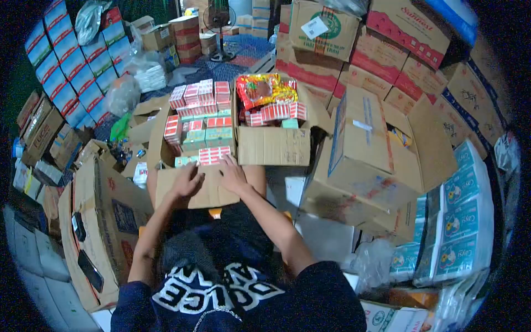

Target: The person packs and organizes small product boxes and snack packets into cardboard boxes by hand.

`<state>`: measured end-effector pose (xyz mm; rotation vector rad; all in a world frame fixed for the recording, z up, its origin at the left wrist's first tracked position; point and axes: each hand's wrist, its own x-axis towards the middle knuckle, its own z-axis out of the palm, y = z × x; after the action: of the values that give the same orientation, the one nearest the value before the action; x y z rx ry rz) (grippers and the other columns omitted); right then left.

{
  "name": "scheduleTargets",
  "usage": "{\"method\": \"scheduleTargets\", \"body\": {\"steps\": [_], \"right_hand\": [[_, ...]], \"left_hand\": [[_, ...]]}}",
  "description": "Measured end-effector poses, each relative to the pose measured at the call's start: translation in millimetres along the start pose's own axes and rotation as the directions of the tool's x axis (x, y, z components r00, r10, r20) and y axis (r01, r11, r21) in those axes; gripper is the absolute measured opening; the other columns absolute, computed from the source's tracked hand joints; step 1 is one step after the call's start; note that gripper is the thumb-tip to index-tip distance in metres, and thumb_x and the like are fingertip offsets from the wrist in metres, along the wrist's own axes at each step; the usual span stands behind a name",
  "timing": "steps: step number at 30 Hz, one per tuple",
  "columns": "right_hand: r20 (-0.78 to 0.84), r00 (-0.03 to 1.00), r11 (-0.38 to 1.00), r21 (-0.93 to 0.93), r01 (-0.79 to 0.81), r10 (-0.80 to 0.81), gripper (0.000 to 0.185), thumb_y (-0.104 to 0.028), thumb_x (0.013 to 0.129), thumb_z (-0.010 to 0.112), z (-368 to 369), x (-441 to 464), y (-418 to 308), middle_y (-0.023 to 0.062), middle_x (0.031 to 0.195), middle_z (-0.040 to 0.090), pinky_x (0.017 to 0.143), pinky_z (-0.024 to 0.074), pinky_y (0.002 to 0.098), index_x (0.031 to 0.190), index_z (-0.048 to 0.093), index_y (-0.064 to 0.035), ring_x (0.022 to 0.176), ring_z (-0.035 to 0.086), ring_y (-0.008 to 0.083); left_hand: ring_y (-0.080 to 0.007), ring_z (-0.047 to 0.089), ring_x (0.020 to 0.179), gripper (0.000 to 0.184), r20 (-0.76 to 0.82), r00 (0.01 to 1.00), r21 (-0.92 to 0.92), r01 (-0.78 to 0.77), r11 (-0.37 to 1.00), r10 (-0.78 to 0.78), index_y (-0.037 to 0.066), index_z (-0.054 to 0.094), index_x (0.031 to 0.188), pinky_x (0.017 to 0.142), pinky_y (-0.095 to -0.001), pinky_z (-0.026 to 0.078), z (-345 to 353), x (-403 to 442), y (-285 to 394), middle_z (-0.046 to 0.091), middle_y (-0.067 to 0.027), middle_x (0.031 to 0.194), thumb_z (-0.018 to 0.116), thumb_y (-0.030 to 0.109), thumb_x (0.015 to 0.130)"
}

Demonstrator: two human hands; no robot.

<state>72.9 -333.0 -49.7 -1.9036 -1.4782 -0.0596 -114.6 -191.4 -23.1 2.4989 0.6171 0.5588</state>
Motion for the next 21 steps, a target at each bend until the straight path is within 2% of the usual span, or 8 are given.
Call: {"method": "scheduleTargets", "body": {"steps": [3,6,9,11,15,17,20,21], "right_hand": [[0.025,1.000,0.991,0.132,0.002,-0.005,0.038,-0.017,0.095,0.061,-24,-17,-9,0.0220,0.131,0.060,0.105,0.0467,0.0456,0.129,0.060,-0.0009,0.132,0.051,0.0383],[-0.034,0.999,0.974,0.224,0.036,-0.029,0.034,-0.013,0.093,0.062,-50,-32,-26,0.0197,0.123,0.065,0.097,0.0526,0.0413,0.125,0.065,-0.0058,0.117,0.063,0.0345],[0.007,0.991,0.901,0.414,-0.127,0.136,0.026,-0.010,0.091,0.063,-74,-29,-22,0.0170,0.119,0.067,0.097,0.0530,0.0414,0.115,0.070,-0.0067,0.107,0.067,0.0341],[-0.254,0.961,0.906,0.424,0.007,0.111,0.030,-0.007,0.088,0.065,-48,-17,17,0.0142,0.108,0.069,0.081,0.0576,0.0383,0.117,0.071,-0.0106,0.092,0.070,0.0322],[-0.634,0.762,0.991,0.087,-0.098,0.131,0.030,-0.009,0.085,0.071,-90,7,42,0.0136,0.109,0.068,0.091,0.0545,0.0414,0.115,0.070,-0.0070,0.101,0.067,0.0328],[-0.675,0.731,0.994,0.041,-0.105,0.105,0.031,-0.012,0.085,0.072,-108,25,63,0.0140,0.110,0.068,0.094,0.0532,0.0420,0.116,0.069,-0.0060,0.104,0.066,0.0332],[-0.722,0.690,0.989,-0.065,-0.131,0.044,0.037,-0.019,0.085,0.073,-134,62,85,0.0149,0.113,0.067,0.098,0.0504,0.0432,0.118,0.067,-0.0041,0.109,0.063,0.0342],[-0.637,0.759,0.971,-0.063,-0.231,0.140,0.039,-0.023,0.086,0.073,-141,74,89,0.0153,0.115,0.067,0.099,0.0495,0.0431,0.120,0.066,-0.0040,0.111,0.062,0.0346]], "left_hand": [[-0.0461,0.048,0.134,0.061,-0.006,0.999,-0.103,-0.048,0.994,0.047,-0.005,0.052,0.139,0.116,-0.0490,0.035,-10,-43,-17,0.053,-0.0324,0.140,0.056,0.040,0.098],[-0.0452,0.043,0.139,0.063,-0.069,0.996,-0.003,-0.058,0.998,0.058,-0.005,0.049,0.142,0.120,-0.0477,0.031,-10,-90,-31,0.046,-0.0312,0.147,0.059,0.038,0.097],[-0.0426,0.050,0.133,0.058,-0.211,0.972,0.278,-0.037,0.960,0.099,-0.001,0.057,0.137,0.114,-0.0487,0.038,-18,-114,-18,0.052,-0.0251,0.146,0.065,0.037,0.094],[-0.0424,0.050,0.133,0.057,-0.268,0.963,0.304,0.057,0.951,0.028,-0.001,0.059,0.135,0.113,-0.0485,0.038,-21,-115,-6,0.053,-0.0252,0.145,0.066,0.038,0.093],[-0.0425,0.050,0.131,0.057,-0.388,0.914,0.303,0.250,0.920,-0.121,-0.001,0.061,0.132,0.113,-0.0489,0.038,-49,-79,-5,0.054,-0.0264,0.141,0.066,0.039,0.091],[-0.0436,0.050,0.129,0.058,-0.355,0.906,0.273,0.336,0.901,-0.231,-0.001,0.058,0.134,0.114,-0.0500,0.037,-60,-71,-7,0.053,-0.0281,0.140,0.064,0.037,0.091],[-0.0431,0.053,0.123,0.054,-0.355,0.913,0.283,0.311,0.907,-0.202,0.001,0.064,0.126,0.109,-0.0505,0.041,-67,-65,12,0.059,-0.0260,0.130,0.067,0.039,0.089],[-0.0429,0.055,0.120,0.052,-0.348,0.916,0.290,0.308,0.906,-0.200,0.002,0.067,0.123,0.106,-0.0508,0.042,-70,-60,18,0.062,-0.0249,0.125,0.069,0.040,0.088]]}}
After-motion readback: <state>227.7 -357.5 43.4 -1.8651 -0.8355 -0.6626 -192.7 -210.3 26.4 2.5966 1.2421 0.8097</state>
